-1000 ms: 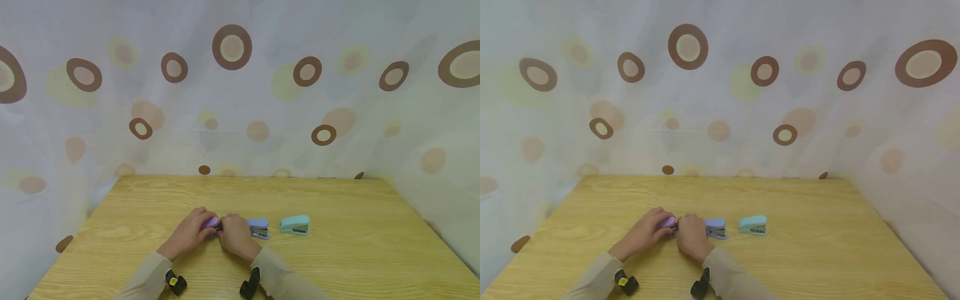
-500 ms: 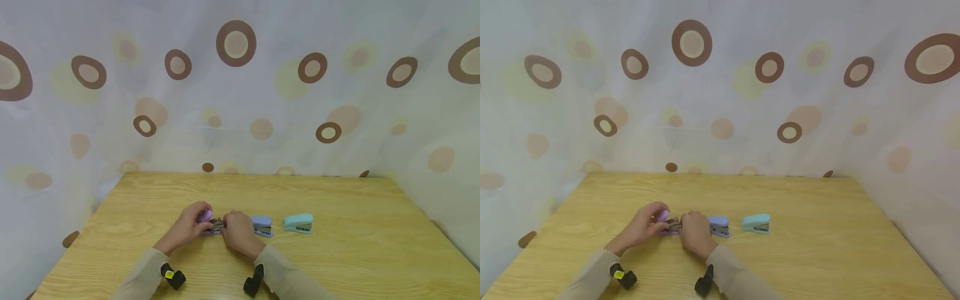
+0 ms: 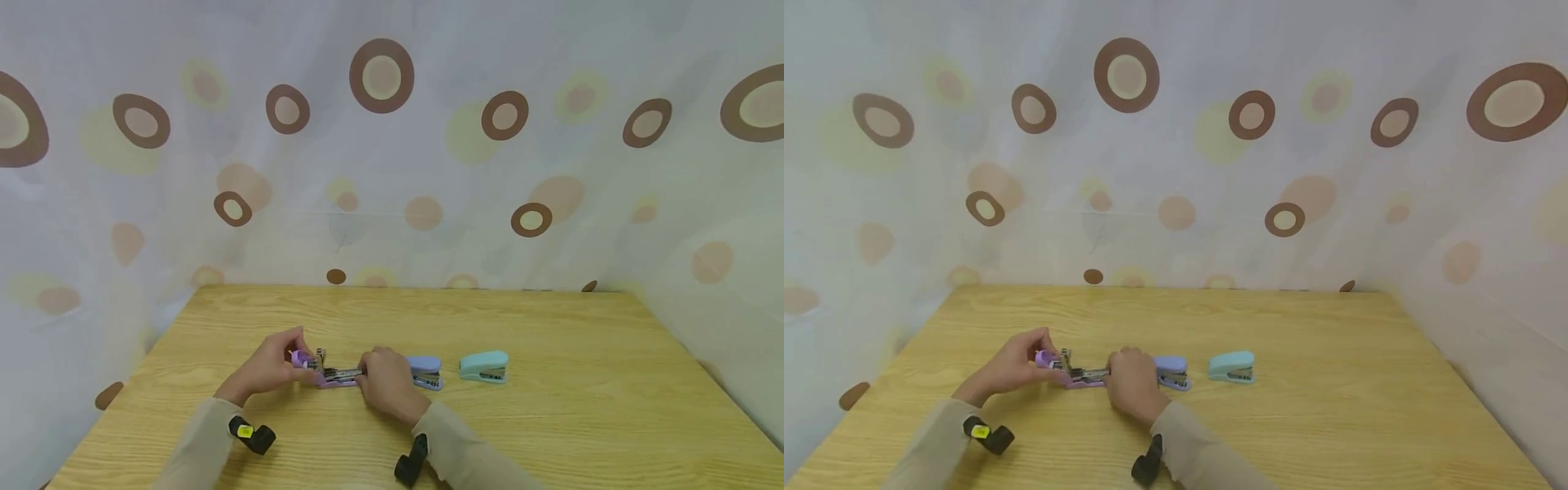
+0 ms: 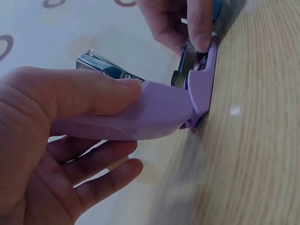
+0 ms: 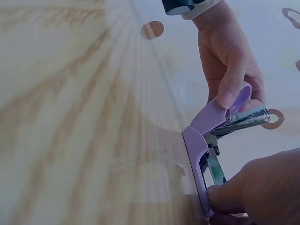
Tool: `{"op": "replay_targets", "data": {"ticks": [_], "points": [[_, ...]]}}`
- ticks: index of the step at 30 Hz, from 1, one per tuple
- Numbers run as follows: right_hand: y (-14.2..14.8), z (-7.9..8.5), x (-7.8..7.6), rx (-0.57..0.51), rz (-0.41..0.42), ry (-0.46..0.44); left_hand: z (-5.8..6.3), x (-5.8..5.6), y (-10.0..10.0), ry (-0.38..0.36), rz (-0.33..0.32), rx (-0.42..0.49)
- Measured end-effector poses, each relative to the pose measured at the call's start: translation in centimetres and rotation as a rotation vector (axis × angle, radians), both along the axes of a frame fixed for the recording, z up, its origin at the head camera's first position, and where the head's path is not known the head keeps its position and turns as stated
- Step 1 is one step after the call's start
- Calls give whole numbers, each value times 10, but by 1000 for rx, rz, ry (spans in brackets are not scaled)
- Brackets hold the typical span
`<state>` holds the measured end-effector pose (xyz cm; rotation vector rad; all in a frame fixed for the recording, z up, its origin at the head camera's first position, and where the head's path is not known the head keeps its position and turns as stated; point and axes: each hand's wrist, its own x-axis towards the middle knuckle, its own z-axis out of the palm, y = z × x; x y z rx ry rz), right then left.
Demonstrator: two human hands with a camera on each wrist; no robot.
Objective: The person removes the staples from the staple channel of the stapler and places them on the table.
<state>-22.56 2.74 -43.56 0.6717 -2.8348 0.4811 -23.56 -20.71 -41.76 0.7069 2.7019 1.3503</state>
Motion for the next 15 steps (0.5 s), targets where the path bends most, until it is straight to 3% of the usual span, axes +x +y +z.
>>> {"op": "replay_targets", "data": {"ticks": [7, 15], "points": [[0, 0, 0, -30, 26, 17, -5, -3, -14, 16, -17, -42], [1, 1, 2, -31, 24, -1, -5, -4, -10, 80, -54, -85]]}}
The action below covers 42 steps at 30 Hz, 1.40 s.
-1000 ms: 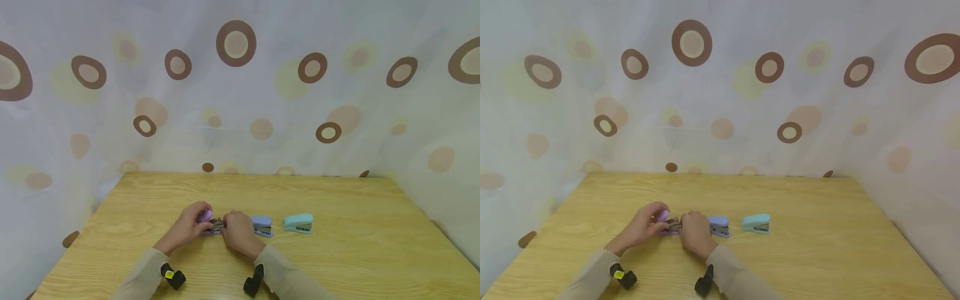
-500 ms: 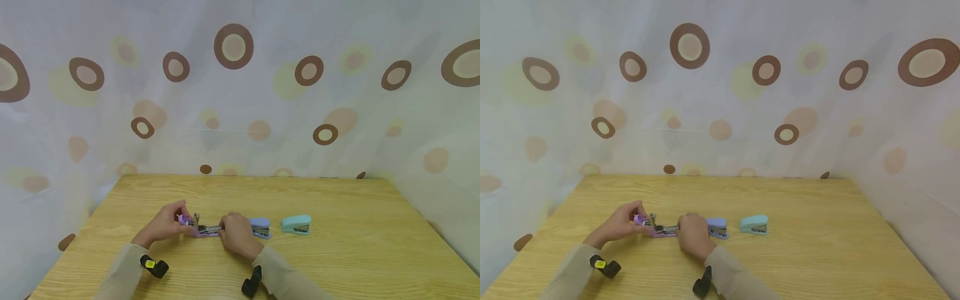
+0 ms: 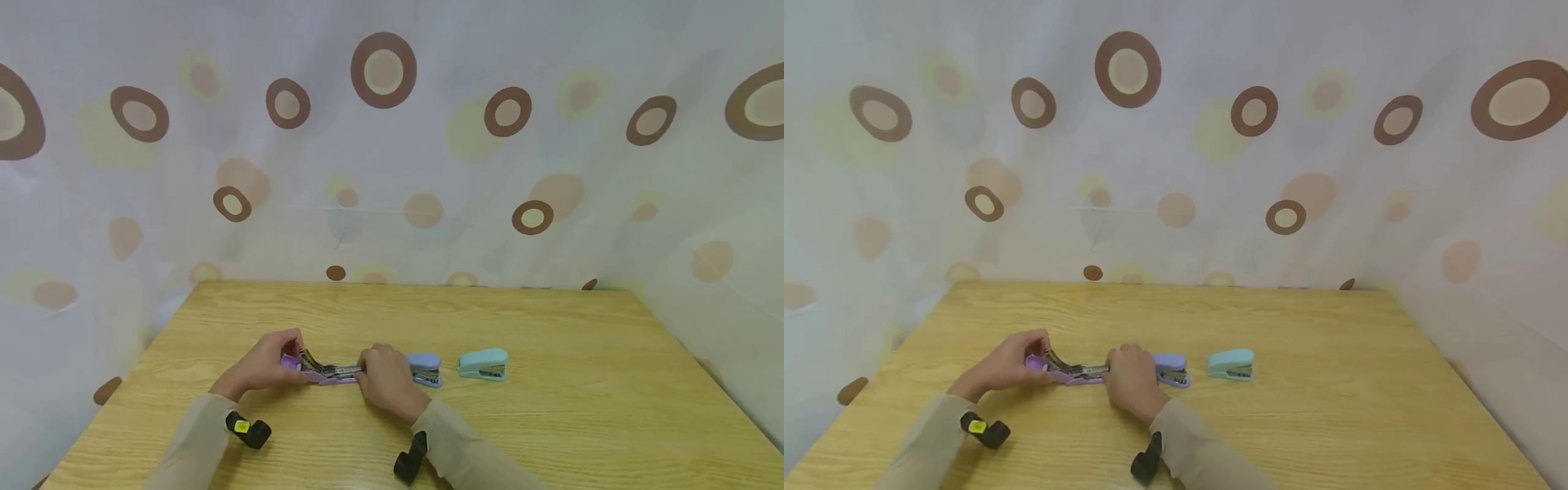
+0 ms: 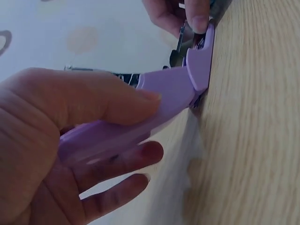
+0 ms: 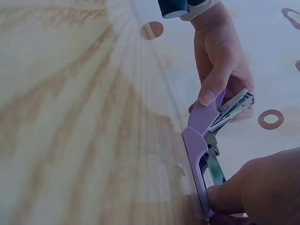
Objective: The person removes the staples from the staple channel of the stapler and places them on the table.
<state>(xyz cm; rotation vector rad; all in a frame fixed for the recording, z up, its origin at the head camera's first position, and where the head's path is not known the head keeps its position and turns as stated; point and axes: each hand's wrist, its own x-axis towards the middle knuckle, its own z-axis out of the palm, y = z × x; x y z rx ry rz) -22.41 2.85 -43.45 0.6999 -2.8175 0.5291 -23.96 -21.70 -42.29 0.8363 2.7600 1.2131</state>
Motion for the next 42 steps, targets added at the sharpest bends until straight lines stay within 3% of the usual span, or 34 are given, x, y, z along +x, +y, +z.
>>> {"op": "replay_targets", "data": {"ticks": [6, 11, 16, 21, 25, 29, 34, 42], "points": [[3, -3, 2, -10, -22, -19, 0, 3, 14, 52, -45, -53], [1, -3, -1, 8, -21, 12, 6, 6, 24, 24, -84, -35], [0, 0, 0, 15, -20, -3, 12, 5, 33, 3, -84, -126], [0, 0, 0, 17, -19, -4, 15, -2, 42, 115, -133, -302], [0, -2, -1, 17, -15, -4, 18, -5, 48, 192, -201, -378], [2, -3, -3, 19, -14, 21, 19, -6, 51, 220, -231, -394], [3, -4, -3, 26, -11, 36, 16, -6, 52, 235, -217, -428], [0, -3, -3, 51, -21, 12, 19, -9, 48, 182, -249, -429]]}}
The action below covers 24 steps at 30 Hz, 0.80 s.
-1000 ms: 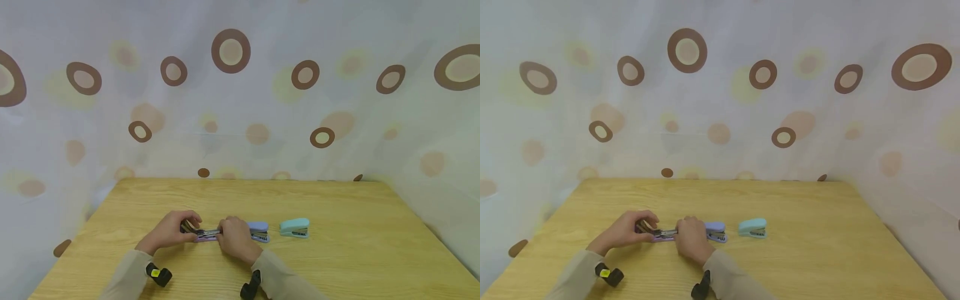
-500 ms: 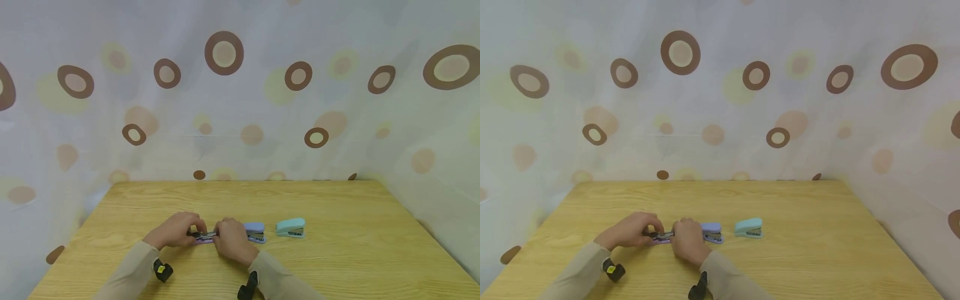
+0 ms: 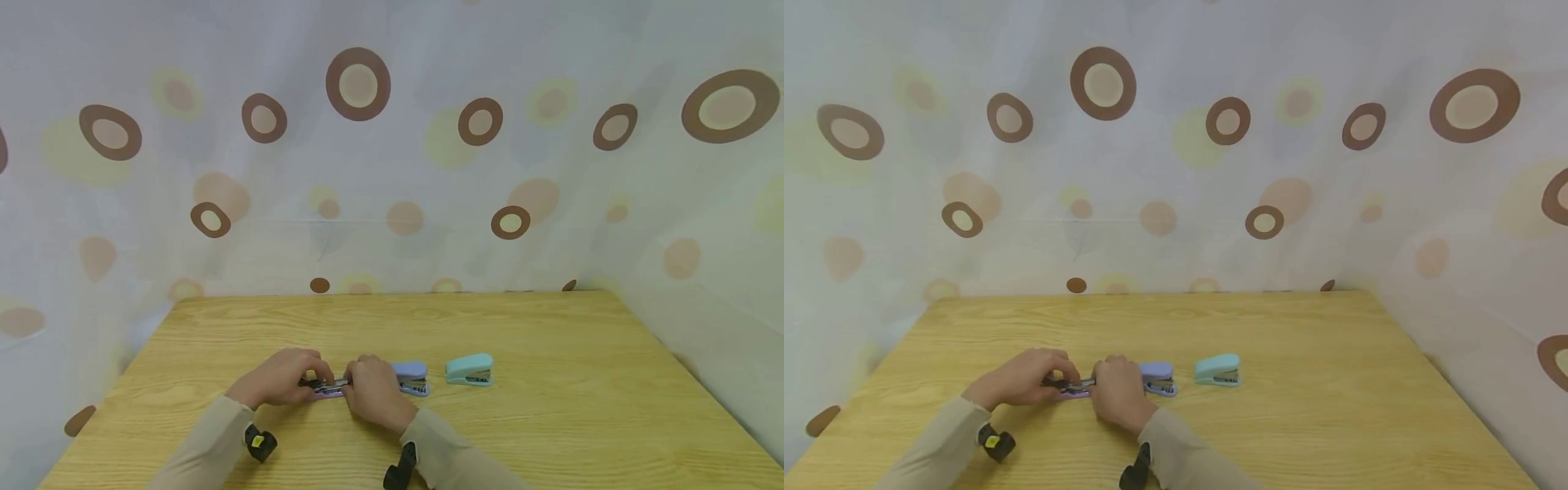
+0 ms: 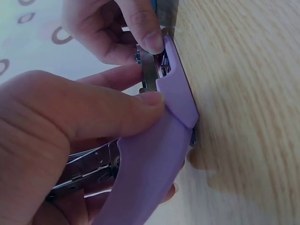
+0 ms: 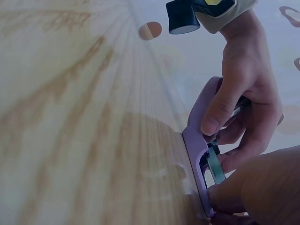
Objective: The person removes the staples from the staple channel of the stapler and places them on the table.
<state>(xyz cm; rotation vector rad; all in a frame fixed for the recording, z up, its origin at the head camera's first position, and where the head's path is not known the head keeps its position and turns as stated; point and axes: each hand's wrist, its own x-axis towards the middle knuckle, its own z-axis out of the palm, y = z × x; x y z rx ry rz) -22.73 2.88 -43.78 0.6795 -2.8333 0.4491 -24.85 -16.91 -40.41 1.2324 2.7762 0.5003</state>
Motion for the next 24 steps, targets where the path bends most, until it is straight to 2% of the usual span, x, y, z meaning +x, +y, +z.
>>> {"op": "replay_targets", "data": {"ticks": [14, 24], "points": [[3, -1, 2, 0, 8, 13, 3, -2, 2, -103, -3, 37], [3, 3, 3, 7, 19, 21, 5, -8, 1, -228, 17, 49]]}}
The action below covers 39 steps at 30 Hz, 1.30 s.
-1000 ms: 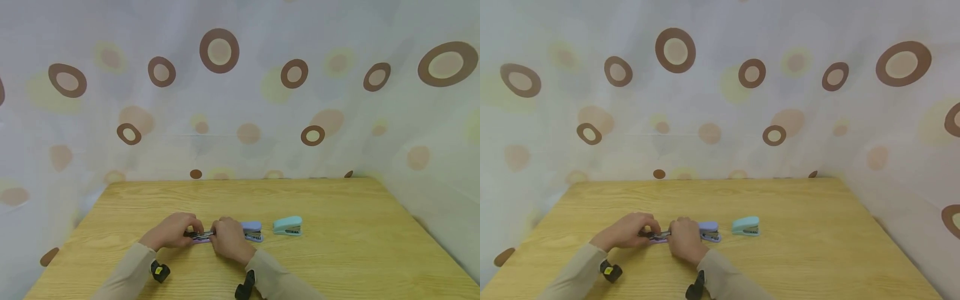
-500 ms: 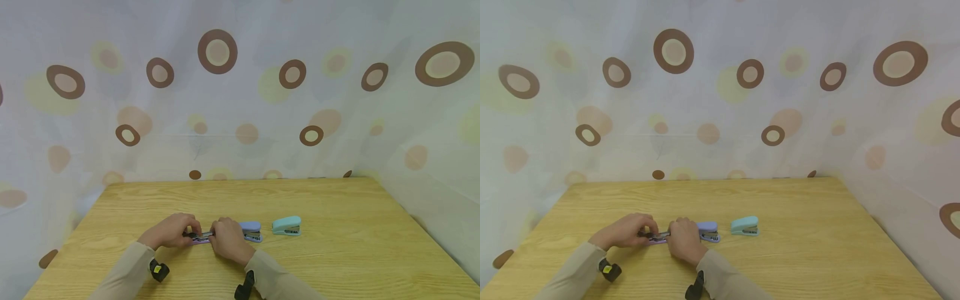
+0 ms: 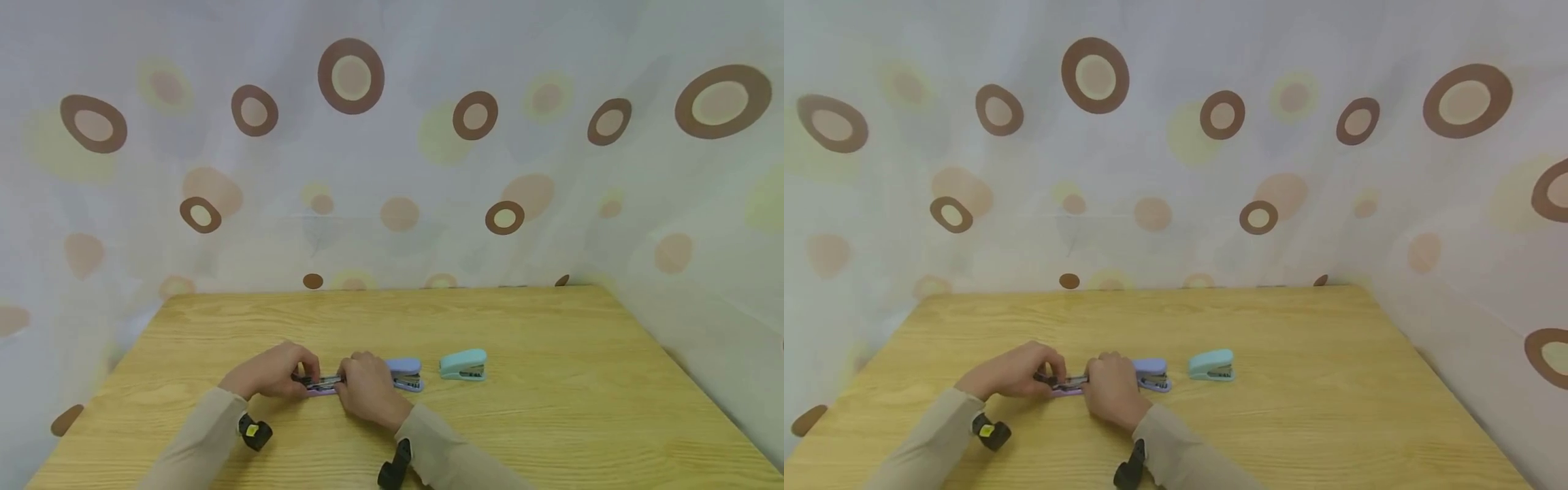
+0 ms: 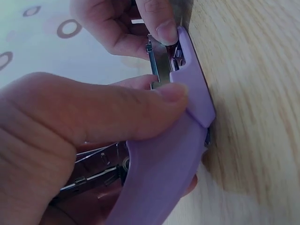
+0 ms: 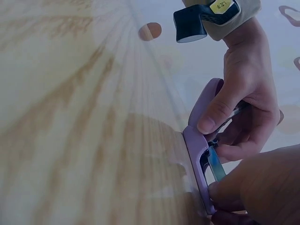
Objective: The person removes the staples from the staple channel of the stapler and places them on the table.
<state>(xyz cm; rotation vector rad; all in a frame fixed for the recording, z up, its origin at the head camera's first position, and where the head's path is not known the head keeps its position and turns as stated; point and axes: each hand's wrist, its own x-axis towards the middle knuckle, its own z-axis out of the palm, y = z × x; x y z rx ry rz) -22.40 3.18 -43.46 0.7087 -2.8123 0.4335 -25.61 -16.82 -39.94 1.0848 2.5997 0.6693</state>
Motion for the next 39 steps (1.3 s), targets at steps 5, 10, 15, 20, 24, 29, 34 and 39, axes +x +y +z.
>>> {"op": "replay_targets", "data": {"ticks": [5, 10, 15, 20, 24, 29, 34, 39], "points": [[-2, 3, -1, 4, -8, -2, 3, 0, 0, 1, 18, 9], [-2, 3, -1, 12, 0, 7, 1, -1, -2, 37, 32, 5], [-2, 0, -3, -84, 76, -1, -3, 0, -4, 58, 21, 28], [1, -7, -13, -234, 294, -71, -4, 0, -6, 55, 29, 42], [5, -6, -20, -249, 433, -134, -2, 0, -7, 64, 42, 34], [8, -4, -24, -189, 480, -207, -1, 1, -5, 63, 11, 42], [5, -5, -30, -111, 523, -207, -1, 2, -6, 93, 27, 16], [3, -7, -32, -63, 523, -228, -1, 3, -3, 80, 15, 38]]}}
